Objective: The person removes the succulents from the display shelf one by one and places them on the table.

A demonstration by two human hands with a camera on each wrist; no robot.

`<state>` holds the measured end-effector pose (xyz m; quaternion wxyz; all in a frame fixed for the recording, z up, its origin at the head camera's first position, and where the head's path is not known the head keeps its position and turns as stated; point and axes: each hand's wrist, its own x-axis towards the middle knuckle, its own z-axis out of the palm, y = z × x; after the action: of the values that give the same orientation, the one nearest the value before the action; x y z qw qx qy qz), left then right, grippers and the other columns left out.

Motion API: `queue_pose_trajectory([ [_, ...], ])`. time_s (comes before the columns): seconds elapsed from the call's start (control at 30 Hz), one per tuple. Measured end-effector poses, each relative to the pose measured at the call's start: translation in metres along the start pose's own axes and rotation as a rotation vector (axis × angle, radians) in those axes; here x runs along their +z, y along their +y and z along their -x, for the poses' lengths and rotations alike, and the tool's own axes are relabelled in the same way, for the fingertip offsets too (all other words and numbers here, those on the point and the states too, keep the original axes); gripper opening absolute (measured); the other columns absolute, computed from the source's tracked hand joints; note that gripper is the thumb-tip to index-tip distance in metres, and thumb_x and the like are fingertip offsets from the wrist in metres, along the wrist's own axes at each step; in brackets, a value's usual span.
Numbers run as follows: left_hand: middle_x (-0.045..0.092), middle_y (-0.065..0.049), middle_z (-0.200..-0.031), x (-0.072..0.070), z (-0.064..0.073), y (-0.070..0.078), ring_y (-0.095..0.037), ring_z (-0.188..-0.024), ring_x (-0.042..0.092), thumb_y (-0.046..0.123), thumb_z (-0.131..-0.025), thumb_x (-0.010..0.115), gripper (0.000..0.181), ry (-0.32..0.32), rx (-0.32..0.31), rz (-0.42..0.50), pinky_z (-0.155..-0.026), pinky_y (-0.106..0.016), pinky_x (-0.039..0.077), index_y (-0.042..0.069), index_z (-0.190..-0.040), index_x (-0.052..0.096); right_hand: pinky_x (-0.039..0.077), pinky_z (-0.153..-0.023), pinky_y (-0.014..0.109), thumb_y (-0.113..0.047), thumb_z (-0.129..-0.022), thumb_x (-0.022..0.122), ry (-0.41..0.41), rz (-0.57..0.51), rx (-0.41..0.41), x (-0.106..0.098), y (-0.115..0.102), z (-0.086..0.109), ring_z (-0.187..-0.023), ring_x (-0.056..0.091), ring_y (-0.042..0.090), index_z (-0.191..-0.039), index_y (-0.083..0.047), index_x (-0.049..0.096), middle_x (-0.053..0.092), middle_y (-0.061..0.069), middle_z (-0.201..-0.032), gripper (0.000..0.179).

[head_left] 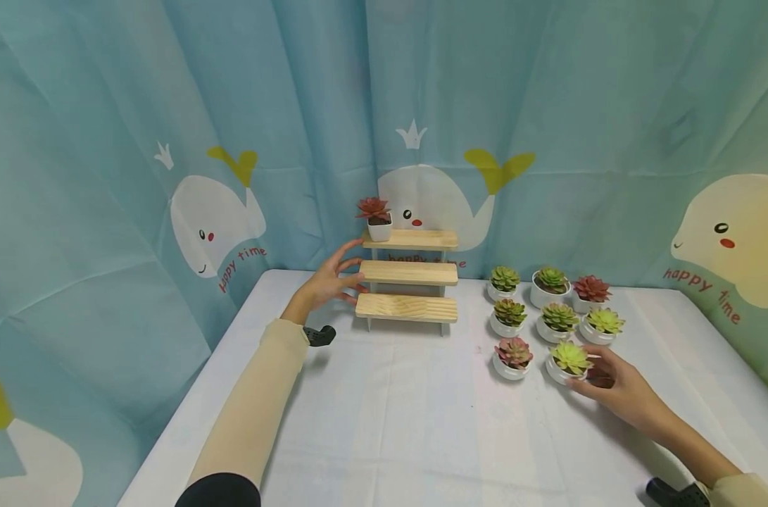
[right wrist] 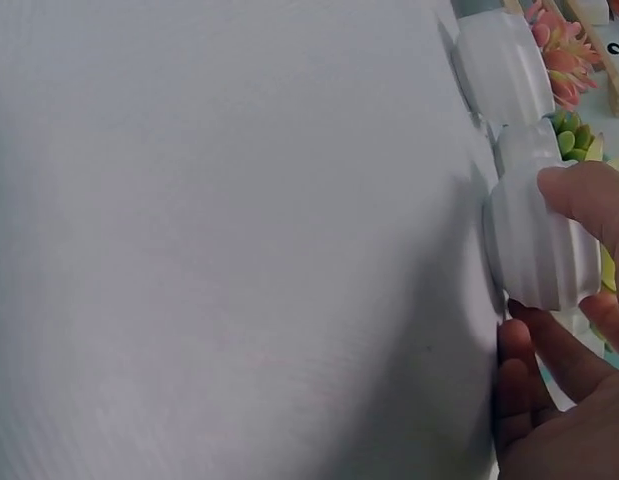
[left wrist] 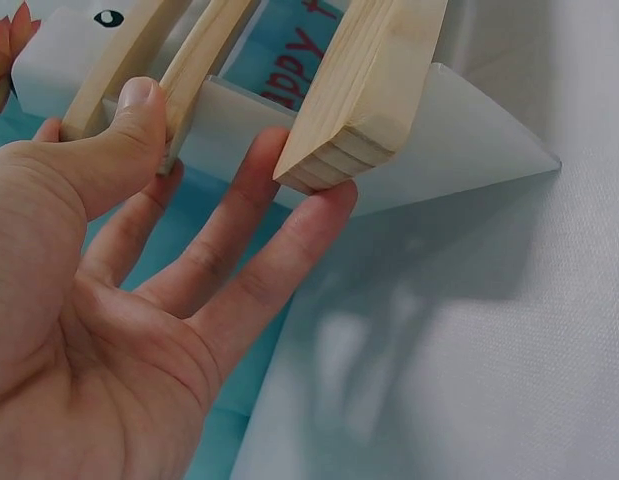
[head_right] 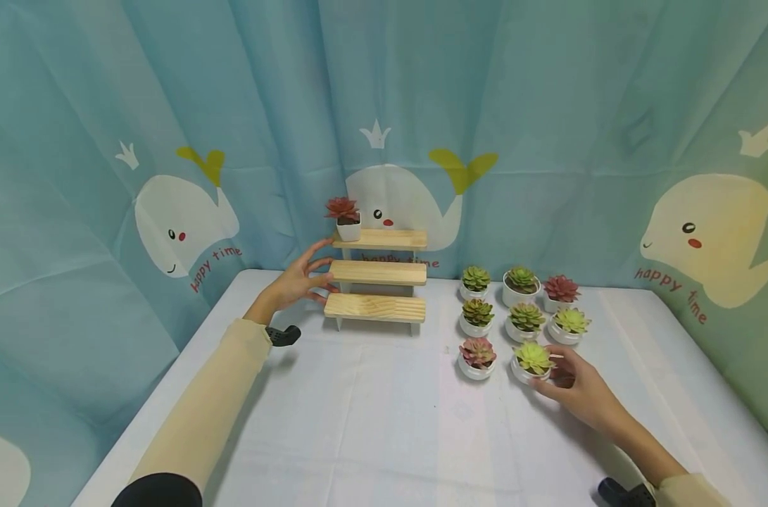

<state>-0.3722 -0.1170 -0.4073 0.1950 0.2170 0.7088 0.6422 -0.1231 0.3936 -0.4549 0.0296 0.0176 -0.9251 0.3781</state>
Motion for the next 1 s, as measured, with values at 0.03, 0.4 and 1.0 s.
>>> queue_pose_trajectory([
  [0.03, 0.020, -0.016, -0.168, 0.000, 0.000, 0.000, -0.052, -0.119, 0.059, 0.011, -0.105, 0.061, 0.077, 0.001, -0.001, -0.002, -0.084, -0.062, 0.057, 0.037, -0.164, 0.019, 0.052, -0.074, 0.019, -0.024, -0.092, 0.081, -0.014, 0.003, 0.010, -0.001, 0.000, -0.001, -0.092, 0.055, -0.010, -0.144, 0.005, 0.045, 0.063, 0.024, -0.124, 0.070],
  [0.4, 0.019, -0.017, -0.169, 0.000, 0.001, 0.000, -0.054, -0.116, 0.060, 0.011, -0.105, 0.061, 0.078, -0.001, -0.005, -0.012, -0.081, -0.057, 0.059, 0.038, -0.164, 0.020, 0.058, -0.075, 0.027, -0.013, -0.091, 0.080, -0.169, -0.006, -0.117, -0.025, -0.011, -0.012, -0.096, 0.065, 0.004, -0.145, 0.006, 0.037, 0.055, 0.031, -0.131, 0.072],
  [1.0, 0.019, -0.017, -0.168, 0.001, 0.001, 0.000, -0.050, -0.120, 0.060, 0.010, -0.105, 0.061, 0.077, 0.004, 0.004, -0.017, -0.082, -0.058, 0.058, 0.037, -0.164, 0.019, 0.058, -0.072, 0.028, -0.012, -0.091, 0.081, -0.191, 0.088, -0.299, -0.071, -0.040, -0.028, -0.101, 0.064, -0.002, -0.150, -0.005, 0.034, 0.059, 0.031, -0.132, 0.076],
])
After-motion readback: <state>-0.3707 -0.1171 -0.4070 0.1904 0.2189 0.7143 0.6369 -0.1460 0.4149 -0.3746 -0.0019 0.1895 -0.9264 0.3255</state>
